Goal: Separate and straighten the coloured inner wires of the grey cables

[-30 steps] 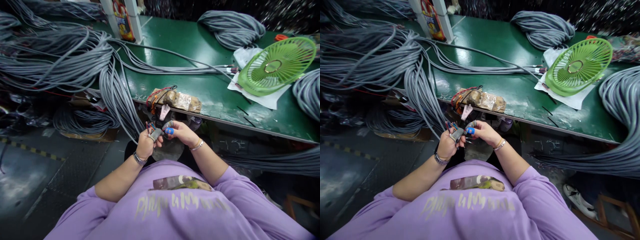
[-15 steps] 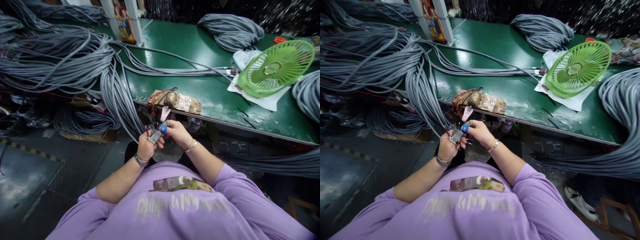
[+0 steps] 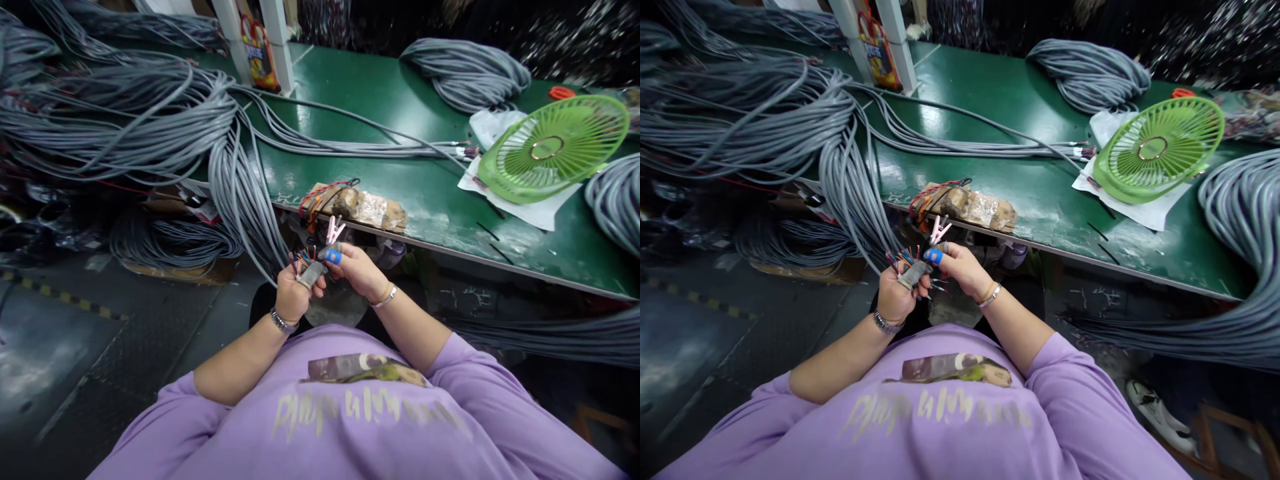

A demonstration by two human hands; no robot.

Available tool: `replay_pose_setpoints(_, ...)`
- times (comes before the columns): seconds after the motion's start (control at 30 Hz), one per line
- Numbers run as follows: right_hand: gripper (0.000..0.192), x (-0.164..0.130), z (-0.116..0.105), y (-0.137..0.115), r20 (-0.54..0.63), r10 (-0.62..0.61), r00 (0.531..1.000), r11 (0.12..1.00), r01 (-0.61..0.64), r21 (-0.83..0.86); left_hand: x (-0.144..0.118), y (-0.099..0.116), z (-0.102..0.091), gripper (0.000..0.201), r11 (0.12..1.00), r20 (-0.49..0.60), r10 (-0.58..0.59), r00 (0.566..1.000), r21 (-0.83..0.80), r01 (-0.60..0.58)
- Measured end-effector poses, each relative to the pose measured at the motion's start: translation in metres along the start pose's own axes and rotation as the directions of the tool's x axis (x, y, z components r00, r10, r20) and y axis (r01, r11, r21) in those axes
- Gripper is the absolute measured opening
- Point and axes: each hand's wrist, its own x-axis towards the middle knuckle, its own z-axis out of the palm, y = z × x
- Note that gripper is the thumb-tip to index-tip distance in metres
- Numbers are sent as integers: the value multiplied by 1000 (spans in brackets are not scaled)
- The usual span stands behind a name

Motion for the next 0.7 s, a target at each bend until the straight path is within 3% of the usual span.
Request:
replay_pose_setpoints(0.17, 34, -1, 8, 2, -28, -34, 999, 998, 32, -54, -2, -2, -1, 33, 998, 58, -10, 998, 68, 6)
replay_pose_setpoints(0.3, 28, -4, 12, 9, -117, -75, 990, 997, 74, -10, -3, -2, 0, 31, 997, 28, 14, 1000, 69, -16)
replay_pose_setpoints(0.47, 28, 4, 2, 10, -279, 23, 960, 966, 50, 254, -1, 3, 1, 27, 998, 16, -13, 1000, -63, 14)
replay_pose_setpoints(0.53, 33, 11, -7, 5, -255, 110, 961, 934, -12, 357, 0, 8, 2, 29, 993, 34, -31, 999, -114, 35)
replay_pose_setpoints(0.6, 40, 18, -14, 0, -156, 169, 973, 917, -97, 388, 2, 14, 3, 31, 988, 61, -39, 997, -149, 47)
replay_pose_setpoints(0.7, 47, 26, -16, -6, 10, 126, 992, 929, -121, 349, 5, 21, 7, 32, 981, 124, -52, 991, -178, 73)
